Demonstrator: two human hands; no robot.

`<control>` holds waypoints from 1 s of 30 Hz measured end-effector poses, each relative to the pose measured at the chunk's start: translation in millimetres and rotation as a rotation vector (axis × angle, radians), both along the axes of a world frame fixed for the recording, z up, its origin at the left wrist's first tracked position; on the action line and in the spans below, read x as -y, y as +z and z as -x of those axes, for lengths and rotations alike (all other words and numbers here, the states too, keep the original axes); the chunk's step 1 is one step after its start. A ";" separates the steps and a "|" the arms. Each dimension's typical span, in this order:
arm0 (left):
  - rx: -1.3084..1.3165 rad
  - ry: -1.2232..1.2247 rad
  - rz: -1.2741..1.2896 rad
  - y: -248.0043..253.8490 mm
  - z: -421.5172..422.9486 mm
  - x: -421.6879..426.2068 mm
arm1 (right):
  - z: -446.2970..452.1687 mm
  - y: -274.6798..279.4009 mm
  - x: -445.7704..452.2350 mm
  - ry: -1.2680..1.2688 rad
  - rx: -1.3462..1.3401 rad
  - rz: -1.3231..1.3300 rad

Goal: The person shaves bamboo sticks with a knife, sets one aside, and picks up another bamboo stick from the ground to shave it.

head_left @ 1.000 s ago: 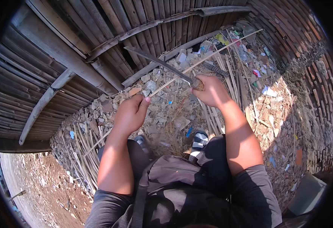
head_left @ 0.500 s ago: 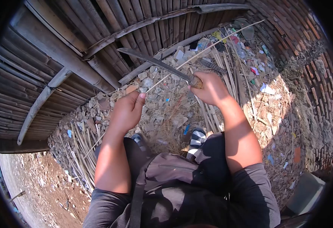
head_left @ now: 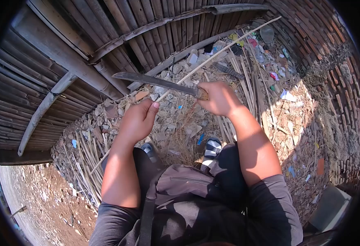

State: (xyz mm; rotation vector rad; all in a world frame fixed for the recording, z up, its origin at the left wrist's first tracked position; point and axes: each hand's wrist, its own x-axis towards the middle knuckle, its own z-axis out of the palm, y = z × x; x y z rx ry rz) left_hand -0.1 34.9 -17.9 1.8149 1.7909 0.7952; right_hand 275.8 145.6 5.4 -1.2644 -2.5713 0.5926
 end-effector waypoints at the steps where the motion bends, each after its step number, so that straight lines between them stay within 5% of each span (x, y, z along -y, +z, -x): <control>1: 0.021 -0.013 0.044 3.3 -1.4 0.6 | -1.4 0.8 -2.1 0.017 -0.023 0.021; 4: 0.078 -0.009 0.153 12.9 2.1 9.0 | -18.3 -23.0 -17.6 -0.001 -0.172 -0.008; 8: 0.106 0.032 0.186 16.1 8.4 10.3 | -45.4 -29.7 -49.8 -0.339 -0.434 0.325; 12: 0.095 0.016 0.182 7.2 0.5 3.2 | -22.9 -29.3 -28.8 -0.253 -0.292 0.197; 15: 0.051 -0.018 0.179 11.7 -5.1 0.7 | 5.2 3.0 -4.6 0.014 0.109 0.036; 19: 0.018 -0.056 0.227 12.3 5.3 7.4 | -8.7 -6.9 -10.2 0.103 -0.064 0.032; 23: 0.068 -0.021 0.241 13.4 16.5 9.3 | -46.1 -23.4 -41.8 -0.312 -0.226 0.137; 26: 0.077 -0.018 0.223 10.5 13.9 5.9 | -56.7 -21.6 -37.8 -0.351 -0.361 0.063; 30: 0.057 -0.015 0.207 19.8 1.6 3.3 | -30.2 -13.4 -19.0 -0.217 -0.223 0.018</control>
